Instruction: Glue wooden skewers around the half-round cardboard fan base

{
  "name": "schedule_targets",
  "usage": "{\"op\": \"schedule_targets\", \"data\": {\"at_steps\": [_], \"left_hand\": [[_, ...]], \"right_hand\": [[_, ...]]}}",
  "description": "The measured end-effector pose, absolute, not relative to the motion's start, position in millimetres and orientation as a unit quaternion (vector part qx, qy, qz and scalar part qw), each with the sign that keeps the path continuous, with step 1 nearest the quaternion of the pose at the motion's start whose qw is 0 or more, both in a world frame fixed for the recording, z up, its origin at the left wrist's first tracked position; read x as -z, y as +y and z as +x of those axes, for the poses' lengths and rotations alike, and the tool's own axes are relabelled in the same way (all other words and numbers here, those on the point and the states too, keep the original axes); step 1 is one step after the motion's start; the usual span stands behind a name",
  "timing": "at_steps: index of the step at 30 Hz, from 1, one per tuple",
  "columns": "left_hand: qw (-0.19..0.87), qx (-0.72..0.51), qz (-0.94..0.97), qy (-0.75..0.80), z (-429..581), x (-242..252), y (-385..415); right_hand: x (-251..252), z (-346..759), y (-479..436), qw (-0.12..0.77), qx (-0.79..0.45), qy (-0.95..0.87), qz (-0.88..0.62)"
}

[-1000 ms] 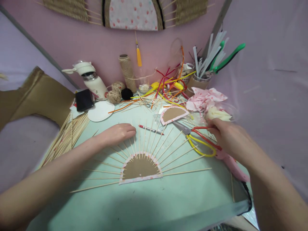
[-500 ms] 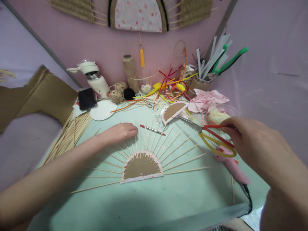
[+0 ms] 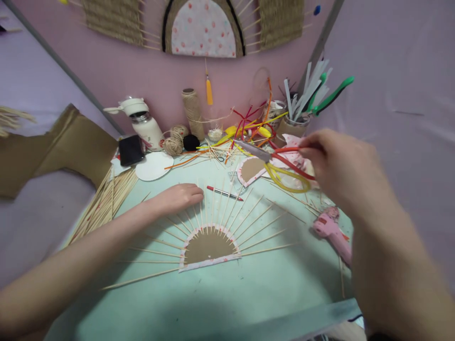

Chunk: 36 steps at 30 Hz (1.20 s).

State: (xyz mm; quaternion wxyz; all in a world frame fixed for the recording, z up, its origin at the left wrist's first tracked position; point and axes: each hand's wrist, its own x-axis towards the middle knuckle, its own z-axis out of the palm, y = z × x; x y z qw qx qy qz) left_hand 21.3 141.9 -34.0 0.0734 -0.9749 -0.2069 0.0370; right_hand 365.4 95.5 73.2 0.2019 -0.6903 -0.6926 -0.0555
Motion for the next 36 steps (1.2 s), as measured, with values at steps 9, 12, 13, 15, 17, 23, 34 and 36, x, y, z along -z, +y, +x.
{"op": "schedule_targets", "data": {"at_steps": [9,12,13,15,17,23,34,36], "left_hand": [[0.091,-0.035,-0.974,-0.203,19.6,34.8,140.5],[0.084,-0.024,-0.975,-0.203,19.8,33.8,139.1],[0.082,-0.023,-0.976,-0.203,19.9,33.2,138.6],[0.079,-0.026,-0.975,-0.205,20.2,32.3,137.8],[0.076,-0.029,-0.975,-0.209,20.5,32.0,137.3],[0.068,-0.022,-0.975,-0.212,21.0,32.3,137.0],[0.067,-0.026,-0.974,-0.216,20.5,31.7,135.6],[0.063,-0.027,-0.974,-0.216,20.6,32.2,136.0]], "right_hand": [[-40.2,286.5,245.7,0.241,-0.093,-0.825,-0.503],[-21.8,264.8,284.0,0.228,-0.179,-0.850,-0.439],[-16.5,258.3,294.2,0.218,-0.196,-0.855,-0.429],[-7.0,247.4,310.9,0.198,-0.226,-0.860,-0.411],[1.3,240.3,323.5,0.178,-0.255,-0.864,-0.396],[23.2,236.6,343.3,0.113,-0.330,-0.866,-0.359],[48.2,242.9,325.9,0.054,-0.382,-0.863,-0.326],[48.5,243.4,322.3,0.056,-0.374,-0.867,-0.325]]}}
